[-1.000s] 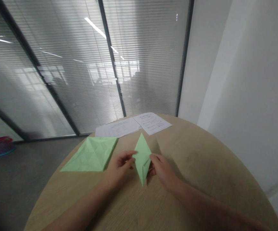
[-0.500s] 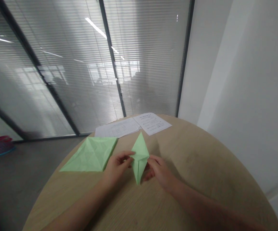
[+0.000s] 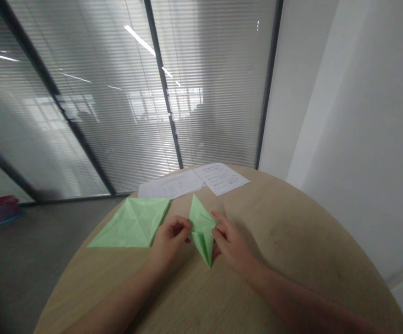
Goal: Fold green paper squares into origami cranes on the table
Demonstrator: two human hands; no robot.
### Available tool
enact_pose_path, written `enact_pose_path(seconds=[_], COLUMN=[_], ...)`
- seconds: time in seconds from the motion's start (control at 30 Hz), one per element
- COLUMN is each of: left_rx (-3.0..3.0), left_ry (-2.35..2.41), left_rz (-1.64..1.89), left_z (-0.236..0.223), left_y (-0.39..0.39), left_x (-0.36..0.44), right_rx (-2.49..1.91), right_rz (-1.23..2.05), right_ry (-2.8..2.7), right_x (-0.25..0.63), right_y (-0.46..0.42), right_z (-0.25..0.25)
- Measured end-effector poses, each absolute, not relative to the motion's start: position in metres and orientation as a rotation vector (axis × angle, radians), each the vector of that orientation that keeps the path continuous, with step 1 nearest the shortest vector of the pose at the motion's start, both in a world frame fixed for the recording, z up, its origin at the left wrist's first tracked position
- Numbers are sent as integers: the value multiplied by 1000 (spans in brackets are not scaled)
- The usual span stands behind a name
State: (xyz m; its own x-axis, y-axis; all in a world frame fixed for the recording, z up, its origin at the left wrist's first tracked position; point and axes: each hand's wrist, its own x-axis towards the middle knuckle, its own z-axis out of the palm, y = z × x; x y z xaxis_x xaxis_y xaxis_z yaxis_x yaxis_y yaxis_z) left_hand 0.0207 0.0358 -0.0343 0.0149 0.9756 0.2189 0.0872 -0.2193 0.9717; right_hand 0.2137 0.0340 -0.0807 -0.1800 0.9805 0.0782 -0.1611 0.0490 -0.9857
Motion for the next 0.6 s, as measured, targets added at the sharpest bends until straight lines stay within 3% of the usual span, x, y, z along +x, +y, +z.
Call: enact_pose_path(seconds=[0.6], left_rx=[1442], left_ry=[1156], left_rz=[1160], left_z=[-36], left_y=[39], left_x=[11], right_rx=[-996], right_rz=[1251], right_ry=[-1358], right_x=[218], right_y=[37], right_z=[-85])
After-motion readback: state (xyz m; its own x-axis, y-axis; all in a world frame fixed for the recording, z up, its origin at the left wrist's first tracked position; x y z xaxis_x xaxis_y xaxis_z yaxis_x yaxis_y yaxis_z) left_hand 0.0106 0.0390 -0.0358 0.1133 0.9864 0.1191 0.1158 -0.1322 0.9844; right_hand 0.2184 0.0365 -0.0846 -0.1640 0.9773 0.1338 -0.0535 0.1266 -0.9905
